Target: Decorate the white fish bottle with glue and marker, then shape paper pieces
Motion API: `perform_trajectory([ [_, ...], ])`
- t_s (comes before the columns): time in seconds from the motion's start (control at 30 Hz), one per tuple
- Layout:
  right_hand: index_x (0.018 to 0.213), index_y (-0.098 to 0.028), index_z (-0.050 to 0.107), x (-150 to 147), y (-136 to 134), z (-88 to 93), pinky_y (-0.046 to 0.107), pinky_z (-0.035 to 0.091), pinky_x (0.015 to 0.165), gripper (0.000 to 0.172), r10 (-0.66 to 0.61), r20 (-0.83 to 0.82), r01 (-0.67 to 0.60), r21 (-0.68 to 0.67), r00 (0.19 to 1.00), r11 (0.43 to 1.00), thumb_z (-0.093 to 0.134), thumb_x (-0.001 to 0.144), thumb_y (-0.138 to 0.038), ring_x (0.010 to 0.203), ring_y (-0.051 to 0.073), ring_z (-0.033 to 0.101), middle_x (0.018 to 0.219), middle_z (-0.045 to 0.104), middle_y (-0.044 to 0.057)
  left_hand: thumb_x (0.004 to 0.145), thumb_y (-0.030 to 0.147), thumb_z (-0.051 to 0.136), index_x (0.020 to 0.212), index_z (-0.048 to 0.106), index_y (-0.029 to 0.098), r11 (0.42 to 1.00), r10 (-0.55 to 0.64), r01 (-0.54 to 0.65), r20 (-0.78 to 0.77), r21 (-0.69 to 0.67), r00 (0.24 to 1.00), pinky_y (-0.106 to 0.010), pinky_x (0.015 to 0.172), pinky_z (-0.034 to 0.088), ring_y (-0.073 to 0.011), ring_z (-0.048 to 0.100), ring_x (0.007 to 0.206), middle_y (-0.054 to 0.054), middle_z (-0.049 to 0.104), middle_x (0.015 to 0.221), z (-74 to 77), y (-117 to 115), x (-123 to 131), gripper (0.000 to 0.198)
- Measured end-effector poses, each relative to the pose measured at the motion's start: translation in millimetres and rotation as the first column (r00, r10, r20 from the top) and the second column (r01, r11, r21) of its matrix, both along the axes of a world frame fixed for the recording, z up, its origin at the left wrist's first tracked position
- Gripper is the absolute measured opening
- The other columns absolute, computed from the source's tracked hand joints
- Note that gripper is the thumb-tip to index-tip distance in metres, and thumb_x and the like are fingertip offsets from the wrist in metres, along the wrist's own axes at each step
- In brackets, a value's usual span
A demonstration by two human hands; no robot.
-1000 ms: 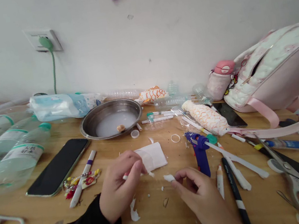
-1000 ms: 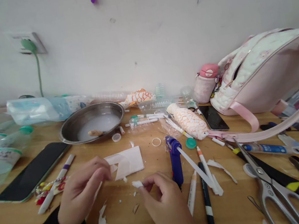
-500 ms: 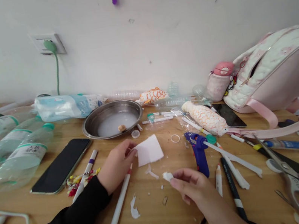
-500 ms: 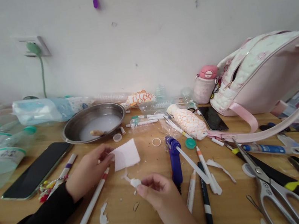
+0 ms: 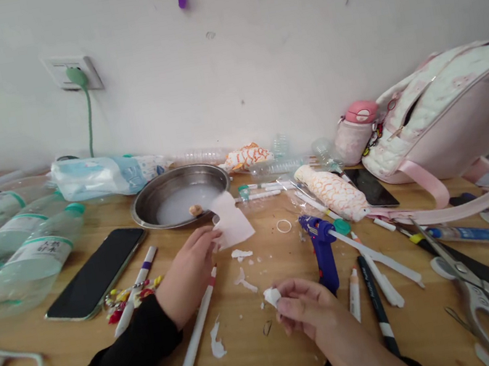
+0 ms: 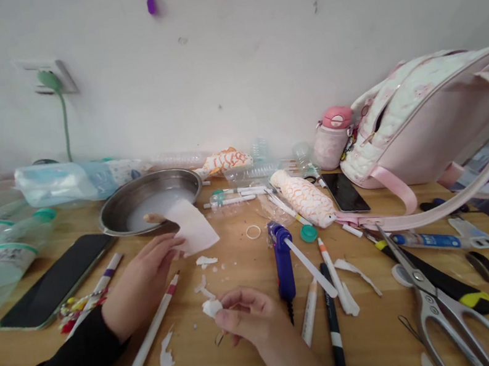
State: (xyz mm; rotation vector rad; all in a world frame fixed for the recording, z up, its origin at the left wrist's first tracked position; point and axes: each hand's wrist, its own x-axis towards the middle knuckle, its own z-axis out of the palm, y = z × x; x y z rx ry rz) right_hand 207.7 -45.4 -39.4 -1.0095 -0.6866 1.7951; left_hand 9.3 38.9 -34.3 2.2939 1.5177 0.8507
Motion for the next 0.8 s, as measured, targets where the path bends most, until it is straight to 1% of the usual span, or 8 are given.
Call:
perform_trajectory([
  [0.1,0.068,-0.018,0.070,-1,-1,0.3,0.015,0.037,0.050,0.018,0.000,-0.037,0.000,0.000,0.999,1.000,0.080,0.056,-0.028,0.054,0.005,0.049,0.063,0.061,-0.003,0.078,0.012,0.038,0.103,0.057,0.009,0.999,-0.051,0.051,-0.079,-0.006,0.996,-0.042,0.095,0.043,-0.0264,0.054,0.108,-0.017,0.060,0.110,-7.2,6,-9,0.032],
  [0.23,0.065,-0.018,0.070,-1,0,-3.9,0.015,0.036,0.048,0.018,0.028,-0.082,-0.029,-0.015,0.996,0.999,0.081,0.055,-0.028,0.051,0.005,0.048,0.057,0.061,-0.003,0.077,0.008,0.036,0.109,0.054,0.012,0.999,-0.044,0.045,-0.101,0.005,0.994,-0.044,0.098,0.039,-0.0245,0.052,0.110,-0.014,0.059,0.113,-2.1,4,-8,0.037],
  [0.3,0.064,-0.018,0.070,-1,2,-8.3,0.015,0.036,0.047,0.019,0.024,-0.093,-0.026,-0.015,0.995,1.000,0.082,0.053,-0.028,0.051,0.005,0.048,0.060,0.062,-0.003,0.078,0.013,0.038,0.109,0.054,0.013,0.998,-0.030,0.029,-0.016,-0.050,0.999,-0.044,0.095,0.041,-0.0245,0.054,0.106,-0.014,0.058,0.114,2.7,0,-3,0.035],
  [0.37,0.064,-0.018,0.070,-1,3,-10.4,0.015,0.038,0.046,0.021,-0.001,-0.102,-0.002,-0.026,0.995,1.000,0.083,0.051,-0.027,0.052,0.005,0.050,0.069,0.065,-0.002,0.077,0.019,0.043,0.109,0.054,0.014,0.979,-0.010,0.042,0.159,-0.198,0.987,-0.042,0.086,0.047,-0.0235,0.060,0.094,-0.012,0.059,0.111,6.3,-6,4,0.034],
  [0.47,0.066,-0.019,0.070,-2,2,-4.6,0.015,0.042,0.047,0.020,-0.075,-0.097,0.070,-0.061,0.992,0.996,0.082,0.052,-0.025,0.058,0.006,0.054,0.085,0.066,-0.001,0.076,0.026,0.047,0.114,0.048,0.015,0.882,0.033,0.182,0.442,-0.435,0.896,-0.035,0.070,0.052,-0.0182,0.063,0.072,-0.007,0.063,0.095,9.2,-18,16,0.040],
  [0.57,0.070,-0.018,0.070,-4,-1,6.3,0.018,0.049,0.050,0.019,-0.148,-0.112,0.139,-0.089,0.983,0.986,0.080,0.056,-0.024,0.066,0.010,0.058,0.081,0.064,-0.001,0.074,0.025,0.053,0.114,0.048,0.019,0.836,0.050,0.285,0.582,-0.469,0.811,-0.032,0.072,0.051,-0.0156,0.061,0.073,-0.005,0.059,0.098,10.6,-31,25,0.041],
  [0.63,0.072,-0.017,0.069,-6,-3,10.5,0.020,0.053,0.051,0.020,-0.170,-0.144,0.155,-0.111,0.975,0.982,0.081,0.056,-0.024,0.068,0.012,0.059,0.073,0.064,-0.001,0.074,0.023,0.053,0.114,0.049,0.021,0.831,0.046,0.318,0.625,-0.457,0.779,-0.032,0.074,0.050,-0.0146,0.060,0.075,-0.005,0.056,0.105,10.7,-38,29,0.040],
  [0.8,0.074,-0.018,0.069,-5,-1,8.8,0.020,0.055,0.057,0.014,-0.187,-0.233,0.164,-0.112,0.954,0.980,0.077,0.063,-0.019,0.070,0.013,0.064,0.071,0.068,0.000,0.074,0.021,0.052,0.112,0.050,0.024,0.836,-0.005,0.339,0.612,-0.431,0.791,-0.032,0.076,0.048,-0.0162,0.058,0.081,-0.006,0.053,0.111,10.7,-46,31,0.037],
])
